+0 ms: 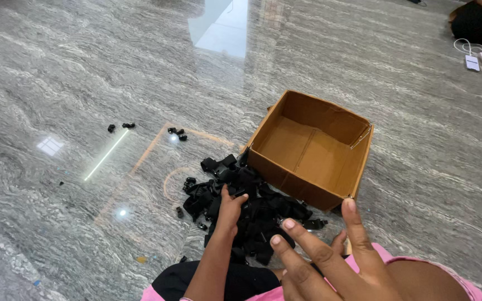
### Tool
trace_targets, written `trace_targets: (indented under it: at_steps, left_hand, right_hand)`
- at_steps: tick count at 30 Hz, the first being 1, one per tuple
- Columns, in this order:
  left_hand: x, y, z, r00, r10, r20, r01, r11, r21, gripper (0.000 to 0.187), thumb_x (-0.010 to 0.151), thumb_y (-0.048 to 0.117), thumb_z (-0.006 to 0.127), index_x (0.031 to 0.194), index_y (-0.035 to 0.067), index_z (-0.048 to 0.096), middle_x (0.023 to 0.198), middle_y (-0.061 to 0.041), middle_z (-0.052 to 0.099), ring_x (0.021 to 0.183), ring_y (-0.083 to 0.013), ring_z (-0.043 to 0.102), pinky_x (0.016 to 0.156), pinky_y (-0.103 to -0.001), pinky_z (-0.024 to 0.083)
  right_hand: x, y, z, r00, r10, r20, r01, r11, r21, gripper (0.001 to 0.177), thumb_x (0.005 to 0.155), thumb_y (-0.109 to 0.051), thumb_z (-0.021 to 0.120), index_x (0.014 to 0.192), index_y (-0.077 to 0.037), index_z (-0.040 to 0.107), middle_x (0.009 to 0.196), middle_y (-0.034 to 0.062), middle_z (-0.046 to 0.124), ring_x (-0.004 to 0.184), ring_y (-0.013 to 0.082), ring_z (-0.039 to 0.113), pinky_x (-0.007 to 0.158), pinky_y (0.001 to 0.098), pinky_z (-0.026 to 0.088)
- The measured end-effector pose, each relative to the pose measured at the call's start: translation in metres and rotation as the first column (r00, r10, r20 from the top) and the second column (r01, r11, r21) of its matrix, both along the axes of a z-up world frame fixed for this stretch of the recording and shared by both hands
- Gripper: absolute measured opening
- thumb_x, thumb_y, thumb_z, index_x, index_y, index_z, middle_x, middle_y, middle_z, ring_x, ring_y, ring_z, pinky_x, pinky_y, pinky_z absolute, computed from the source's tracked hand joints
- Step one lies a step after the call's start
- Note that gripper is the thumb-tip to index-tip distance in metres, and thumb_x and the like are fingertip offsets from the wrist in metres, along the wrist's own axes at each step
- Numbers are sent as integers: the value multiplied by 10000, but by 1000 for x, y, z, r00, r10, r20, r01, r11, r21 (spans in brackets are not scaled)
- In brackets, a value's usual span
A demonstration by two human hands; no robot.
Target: The person sits on the floor and assembles small black plastic components by hand. They pick up parts from a pile, connect them together, and place the assembled units back into the pile.
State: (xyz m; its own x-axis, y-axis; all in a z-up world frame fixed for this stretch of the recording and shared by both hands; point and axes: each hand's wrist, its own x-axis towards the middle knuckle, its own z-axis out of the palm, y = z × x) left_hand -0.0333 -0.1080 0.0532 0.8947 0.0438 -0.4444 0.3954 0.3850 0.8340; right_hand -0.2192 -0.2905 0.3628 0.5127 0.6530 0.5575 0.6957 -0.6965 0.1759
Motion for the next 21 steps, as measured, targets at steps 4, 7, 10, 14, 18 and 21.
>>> trace_targets:
  at_steps: [4,7,10,14,18,21]
  left_hand:
    - [0,-1,5,999,12,33,-12,1000,-3,948,860,25,659,1626,87,103,1372,-162,636,1213,-253,629,1019,-340,482]
    - [-3,-1,8,999,26,42,-25,999,-20,952,847,16,653,1619,76,99,1343,-175,643,1180,-263,637,1007,-347,491]
    - [-3,4,15,1000,15,-21,-14,1000,23,961,838,7,642,1621,94,91,1274,-203,638,1114,-297,641,962,-387,520]
    - [-2,-6,25,998,-23,-64,23,1000,-3,1036,821,-14,666,1622,193,43,1229,-237,601,1043,-324,635,877,-421,556]
    - [-12,5,46,999,36,34,-30,986,-167,1186,765,-62,712,1605,344,-20,1260,-238,568,1002,-297,635,805,-422,566]
    - [-32,-1,67,989,18,144,14,976,-218,1212,767,-61,704,1608,427,-20,1328,-195,576,1019,-221,670,830,-365,581]
  right_hand:
    - [9,14,11,996,92,14,-91,992,-83,122,944,-208,632,861,-147,696,1150,22,741,1235,236,636,1009,798,285]
    - [9,21,15,991,132,18,-129,985,-115,100,914,-186,649,885,-107,702,1154,84,742,1242,284,637,1024,826,312]
    - [16,31,6,987,153,58,-143,979,-144,104,851,-178,670,835,-76,671,1131,186,727,1234,353,635,998,839,326]
    - [29,72,-24,960,-182,211,256,877,-407,481,673,-136,657,1118,38,711,1243,236,679,1293,348,587,1054,662,423]
    - [54,56,-44,952,36,-306,-90,982,-164,440,823,-306,737,1090,33,649,1230,237,655,1219,386,599,974,552,518]
    - [82,36,-71,739,-229,-634,108,969,-223,467,879,-391,728,1155,-24,639,1205,139,668,1161,329,628,950,443,537]
